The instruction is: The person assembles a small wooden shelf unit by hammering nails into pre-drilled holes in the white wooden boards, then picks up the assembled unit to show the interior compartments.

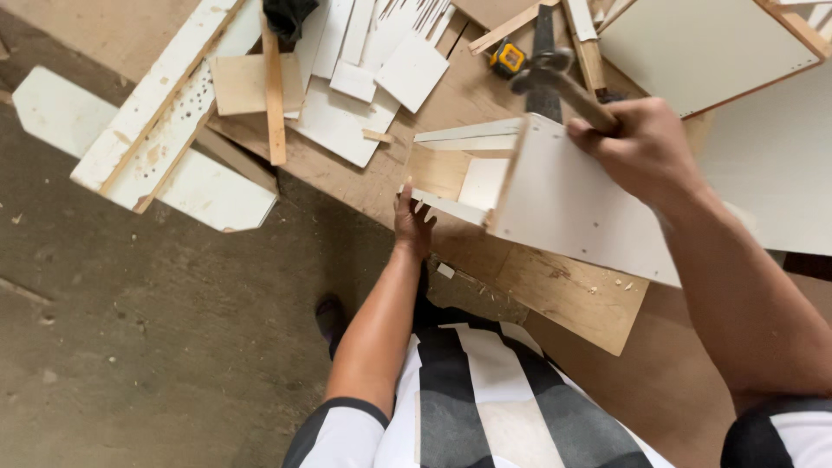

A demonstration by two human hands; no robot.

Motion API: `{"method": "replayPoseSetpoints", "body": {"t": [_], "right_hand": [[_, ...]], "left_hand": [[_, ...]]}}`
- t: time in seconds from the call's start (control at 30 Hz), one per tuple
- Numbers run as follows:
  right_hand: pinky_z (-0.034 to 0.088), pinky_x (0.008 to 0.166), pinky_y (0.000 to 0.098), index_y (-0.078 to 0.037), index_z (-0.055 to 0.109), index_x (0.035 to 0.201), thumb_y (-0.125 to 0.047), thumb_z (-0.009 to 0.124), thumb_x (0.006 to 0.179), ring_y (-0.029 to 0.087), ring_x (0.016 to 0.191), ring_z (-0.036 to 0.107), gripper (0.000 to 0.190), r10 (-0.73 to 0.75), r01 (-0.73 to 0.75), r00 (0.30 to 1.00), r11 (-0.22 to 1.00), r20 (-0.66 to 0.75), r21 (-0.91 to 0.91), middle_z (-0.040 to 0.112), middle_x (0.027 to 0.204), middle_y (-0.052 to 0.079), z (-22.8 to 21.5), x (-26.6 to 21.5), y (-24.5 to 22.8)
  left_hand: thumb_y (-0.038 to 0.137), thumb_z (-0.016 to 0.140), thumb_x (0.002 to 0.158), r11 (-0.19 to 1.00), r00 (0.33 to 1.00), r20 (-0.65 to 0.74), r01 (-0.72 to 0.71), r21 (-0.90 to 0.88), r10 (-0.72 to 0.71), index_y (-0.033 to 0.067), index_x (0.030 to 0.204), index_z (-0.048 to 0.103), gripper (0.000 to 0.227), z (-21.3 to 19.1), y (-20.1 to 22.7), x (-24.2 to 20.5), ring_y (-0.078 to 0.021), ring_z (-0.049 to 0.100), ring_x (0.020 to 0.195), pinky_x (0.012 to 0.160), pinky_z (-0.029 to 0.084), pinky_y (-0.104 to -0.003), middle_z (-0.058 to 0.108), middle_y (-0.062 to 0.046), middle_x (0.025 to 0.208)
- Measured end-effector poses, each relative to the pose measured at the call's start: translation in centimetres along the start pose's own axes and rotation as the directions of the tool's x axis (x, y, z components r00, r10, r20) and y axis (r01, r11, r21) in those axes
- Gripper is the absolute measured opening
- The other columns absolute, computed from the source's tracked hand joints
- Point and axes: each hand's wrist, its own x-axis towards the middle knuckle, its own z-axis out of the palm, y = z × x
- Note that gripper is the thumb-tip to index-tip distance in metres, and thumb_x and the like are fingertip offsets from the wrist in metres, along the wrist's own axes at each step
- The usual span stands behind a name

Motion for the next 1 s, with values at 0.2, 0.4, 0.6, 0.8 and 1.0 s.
{"method": "replayPoseSetpoints", "body": {"t": [0.2, 0.4, 0.6, 0.8, 1.0], "right_hand": [[0.039, 0.041, 0.0271, -0.002, 0.069, 0.096, -0.01, 0.064, 0.113, 0.009, 0.052, 0.05, 0.02, -0.144, 0.222, 0.947, 0.939, -0.288, 0.263, 0.059, 0.072, 0.006, -6.9, -4.4, 8.2], [0.053, 0.059, 0.0259, -0.003, 0.07, 0.103, -0.008, 0.054, 0.121, 0.013, 0.069, 0.067, 0.024, -0.097, 0.415, 0.84, 0.749, -0.534, 0.517, 0.072, 0.089, 0.011, -7.2, -6.8, 12.7], [0.063, 0.071, 0.0352, 0.005, 0.069, 0.104, 0.0, 0.058, 0.118, 0.026, 0.077, 0.074, 0.018, -0.18, 0.575, 0.808, 0.453, -0.561, 0.681, 0.072, 0.09, 0.019, -2.7, -2.2, 22.0], [0.066, 0.08, 0.0388, 0.002, 0.07, 0.113, 0.0, 0.066, 0.113, 0.026, 0.089, 0.076, 0.005, -0.227, 0.556, 0.821, 0.108, -0.524, 0.824, 0.074, 0.101, 0.018, 2.4, -0.8, 25.4], [0.064, 0.075, 0.0394, 0.0, 0.066, 0.113, -0.009, 0.061, 0.118, 0.028, 0.089, 0.074, 0.012, -0.089, 0.475, 0.878, 0.049, -0.47, 0.878, 0.072, 0.1, 0.018, 5.1, -0.6, 25.9]], "left_hand": [[0.074, 0.041, 0.094, 0.969, 0.964, 0.145, -0.236, 0.068, 0.225, 0.0186, 0.164, 0.006, 0.096, 6.3, 6.7, -4.8, -0.0372, 0.04, 0.142, 0.117, 0.033, -0.059, 0.033, -0.018, 0.16], [0.056, 0.037, 0.107, 0.782, 0.783, 0.308, -0.603, 0.159, 0.541, 0.018, 0.164, 0.019, 0.071, 9.5, 14.8, -9.3, -0.0327, 0.043, 0.14, 0.114, 0.044, -0.051, 0.036, -0.017, 0.159], [0.037, 0.035, 0.116, 0.633, 0.664, 0.356, -0.743, 0.217, 0.658, 0.0139, 0.163, 0.026, 0.053, 10.5, 18.3, -11.9, -0.0285, 0.045, 0.146, 0.122, 0.041, -0.046, 0.04, -0.015, 0.161], [0.032, 0.038, 0.119, 0.472, 0.522, 0.433, -0.852, 0.227, 0.735, 0.0119, 0.164, 0.032, 0.049, 10.3, 19.0, -13.1, -0.0266, 0.04, 0.155, 0.131, 0.035, -0.044, 0.041, -0.014, 0.165], [0.032, 0.037, 0.119, 0.461, 0.525, 0.467, -0.85, 0.254, 0.712, 0.0144, 0.164, 0.033, 0.048, 11.1, 19.0, -13.8, -0.0244, 0.045, 0.153, 0.13, 0.038, -0.044, 0.045, -0.011, 0.164]]}}
